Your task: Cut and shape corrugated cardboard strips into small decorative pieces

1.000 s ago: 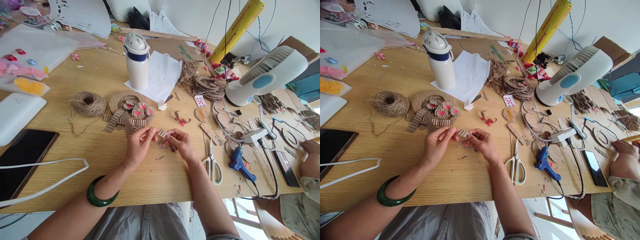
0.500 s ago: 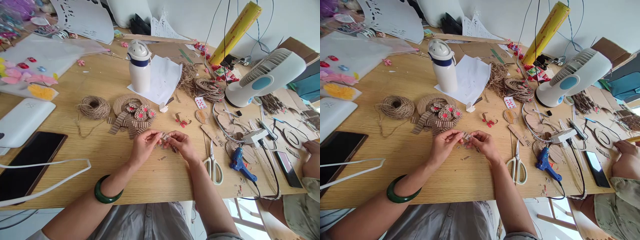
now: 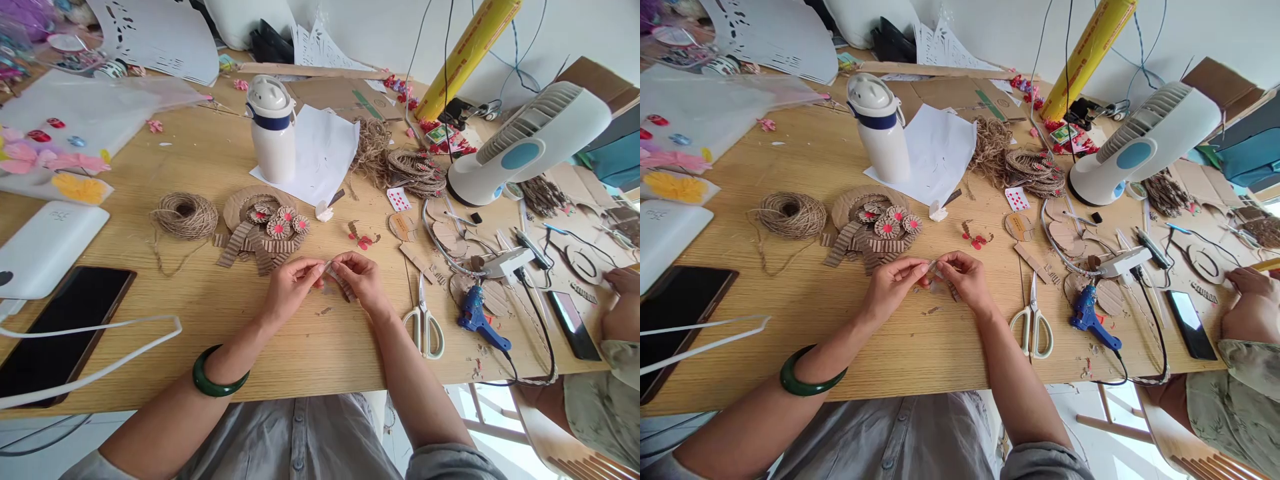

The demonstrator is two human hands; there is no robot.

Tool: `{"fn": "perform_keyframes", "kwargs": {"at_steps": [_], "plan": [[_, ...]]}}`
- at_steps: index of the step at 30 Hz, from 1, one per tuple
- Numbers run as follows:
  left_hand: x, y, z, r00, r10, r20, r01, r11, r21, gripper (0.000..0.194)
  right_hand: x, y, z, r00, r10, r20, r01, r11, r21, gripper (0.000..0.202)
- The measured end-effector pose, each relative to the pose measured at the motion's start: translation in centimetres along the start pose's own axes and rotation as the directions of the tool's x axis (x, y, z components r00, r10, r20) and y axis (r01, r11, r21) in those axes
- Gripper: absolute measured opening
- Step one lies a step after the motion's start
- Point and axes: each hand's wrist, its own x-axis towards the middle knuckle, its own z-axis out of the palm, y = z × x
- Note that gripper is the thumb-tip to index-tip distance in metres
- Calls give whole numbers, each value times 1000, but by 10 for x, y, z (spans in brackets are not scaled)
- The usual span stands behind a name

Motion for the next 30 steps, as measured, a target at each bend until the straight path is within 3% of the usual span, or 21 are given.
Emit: {"fn": "perform_keyframes", "kwargs": {"at_steps": [3,11,16,19,23,30], "plan": [[1,0,1,999,-44,14,44,998,-37,28,1,2,1,999,27,17,-28,999,45,33],[4,1,-2,987,-7,-161,-14,992,-125,31,-5,-2,-3,988,64,140,-76,993,86,32],[3,2,-2,1000,18,-3,-18,997,-75,27,-8,-3,4,987,124,102,-136,983,125,36],[3,0,-2,999,27,-41,-28,999,-24,29,-11,-6,8,983,144,115,-156,982,109,38],[2,0,0,994,-79,-71,66,983,-173,27,-25,-13,6,980,143,135,-153,986,67,37],[-2,5,5,984,-176,-31,159,943,-292,28,-67,-7,5,990,138,-2,-138,988,71,31]]}}
